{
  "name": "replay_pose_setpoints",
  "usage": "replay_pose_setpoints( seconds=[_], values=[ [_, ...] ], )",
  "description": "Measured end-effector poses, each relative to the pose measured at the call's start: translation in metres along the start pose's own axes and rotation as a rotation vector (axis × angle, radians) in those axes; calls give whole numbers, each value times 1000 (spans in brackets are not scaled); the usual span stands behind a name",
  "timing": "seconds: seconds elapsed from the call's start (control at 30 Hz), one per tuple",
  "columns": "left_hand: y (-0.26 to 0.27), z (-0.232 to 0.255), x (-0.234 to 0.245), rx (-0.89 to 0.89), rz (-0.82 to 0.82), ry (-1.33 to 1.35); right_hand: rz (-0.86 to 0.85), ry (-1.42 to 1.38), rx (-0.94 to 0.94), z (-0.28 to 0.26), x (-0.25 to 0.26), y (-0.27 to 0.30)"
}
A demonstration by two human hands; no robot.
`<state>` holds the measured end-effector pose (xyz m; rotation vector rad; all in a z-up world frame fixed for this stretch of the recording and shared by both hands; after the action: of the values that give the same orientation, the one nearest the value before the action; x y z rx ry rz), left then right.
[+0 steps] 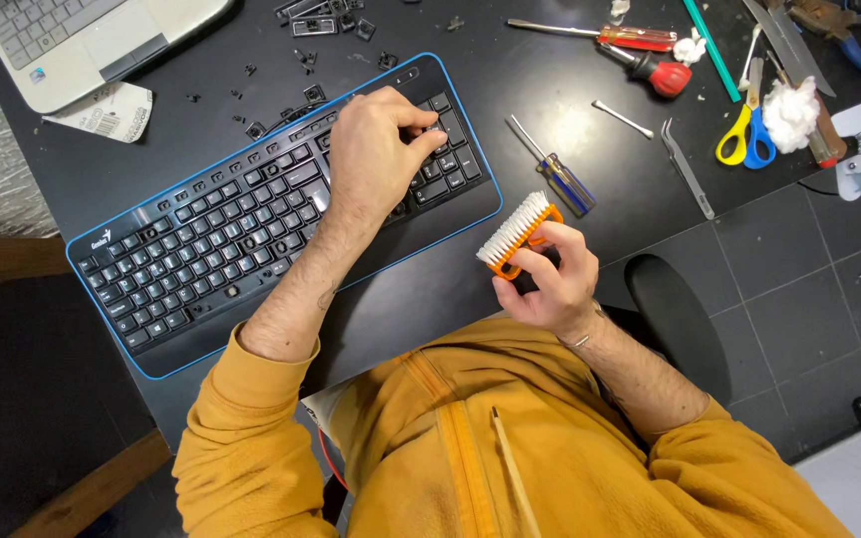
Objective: The person removes individual keycaps from a keyboard, cleans each one with a small brush and a cotton swab, and places them on the desk. The person repeats this process for multiple keys throughout the clip.
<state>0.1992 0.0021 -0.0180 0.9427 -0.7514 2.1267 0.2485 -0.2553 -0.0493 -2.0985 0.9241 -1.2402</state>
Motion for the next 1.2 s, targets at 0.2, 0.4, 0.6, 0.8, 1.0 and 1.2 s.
replay_pose_setpoints(
  seconds=[0.2, 0.4, 0.6, 0.8, 1.0, 1.2],
  values=[
    [11, -2, -10, -246, 57, -88, 0, 7, 11, 0, 0, 1],
    [17, 9, -17, -375, 106, -407, -8, 20, 9, 0, -1, 3],
    [12, 1, -16, -339, 90, -302, 7, 8, 10, -2, -2, -1],
    [19, -20, -24, -327, 157, -131, 98, -2, 60, 3, -2, 2],
    [24, -39, -30, -327, 203, -219, 87, 0, 55, 4, -3, 5],
    [36, -59, 7, -151, 120, -356, 102, 3, 58, 8, -6, 12]
  ],
)
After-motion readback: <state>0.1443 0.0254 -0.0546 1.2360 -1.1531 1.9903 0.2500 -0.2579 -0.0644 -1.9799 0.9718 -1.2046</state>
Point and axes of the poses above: each hand's wrist, its own y-axis away from the middle knuckle, its own x-axis out of the back of the hand, z = x × y, the point moved 5 cm from there along -y, towards the middle knuckle, and after that the axes turned 5 degrees about -y, right-handed, at the moved point
